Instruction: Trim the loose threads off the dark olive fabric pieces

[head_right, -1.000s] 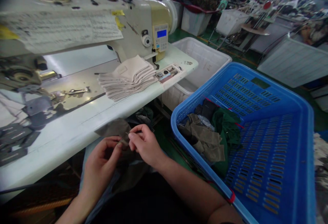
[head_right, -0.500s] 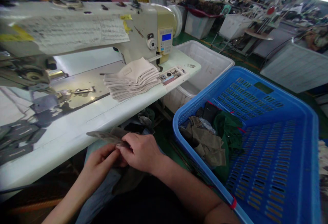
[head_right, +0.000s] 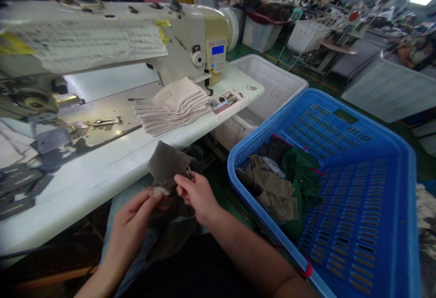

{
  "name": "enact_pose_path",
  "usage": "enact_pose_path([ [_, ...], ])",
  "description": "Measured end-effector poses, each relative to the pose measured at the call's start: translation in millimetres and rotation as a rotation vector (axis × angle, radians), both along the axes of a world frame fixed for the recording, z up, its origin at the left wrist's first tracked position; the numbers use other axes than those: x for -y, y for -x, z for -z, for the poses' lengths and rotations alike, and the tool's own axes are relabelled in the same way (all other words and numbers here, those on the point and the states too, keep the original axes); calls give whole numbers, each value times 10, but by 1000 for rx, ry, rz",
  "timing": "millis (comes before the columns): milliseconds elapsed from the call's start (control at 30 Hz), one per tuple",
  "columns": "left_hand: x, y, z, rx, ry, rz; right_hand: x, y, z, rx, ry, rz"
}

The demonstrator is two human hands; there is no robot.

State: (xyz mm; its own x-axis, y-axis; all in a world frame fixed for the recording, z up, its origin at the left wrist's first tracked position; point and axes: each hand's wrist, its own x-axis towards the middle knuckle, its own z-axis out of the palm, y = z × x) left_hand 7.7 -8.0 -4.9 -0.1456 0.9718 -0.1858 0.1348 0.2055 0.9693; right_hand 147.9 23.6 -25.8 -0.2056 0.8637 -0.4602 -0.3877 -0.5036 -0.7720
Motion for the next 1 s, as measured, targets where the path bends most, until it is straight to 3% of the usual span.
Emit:
enact_pose_path([
  [67,-24,80,55,-297,-180,-10,29,-50,24,122,-42,134],
  [133,-51,145,80,-466,-278,-13,106,-96,-18,269,-233,316],
  [167,-61,166,82,-504,-298,2,155,-114,-61,339,-371,337],
  [200,-68,177,80,-523,-307,24,204,-124,-112,406,-508,295],
  [300,-63,170,57,-516,-296,78,298,-99,-233,533,-747,-103],
  [367,-43,154,42,-495,-272,81,296,-49,-230,534,-691,-231],
  [533,23,139,45,-497,-271,91,220,27,-49,314,-441,-301],
  [1000,160,142,134,-602,-423,134,229,18,-81,391,-421,-361],
])
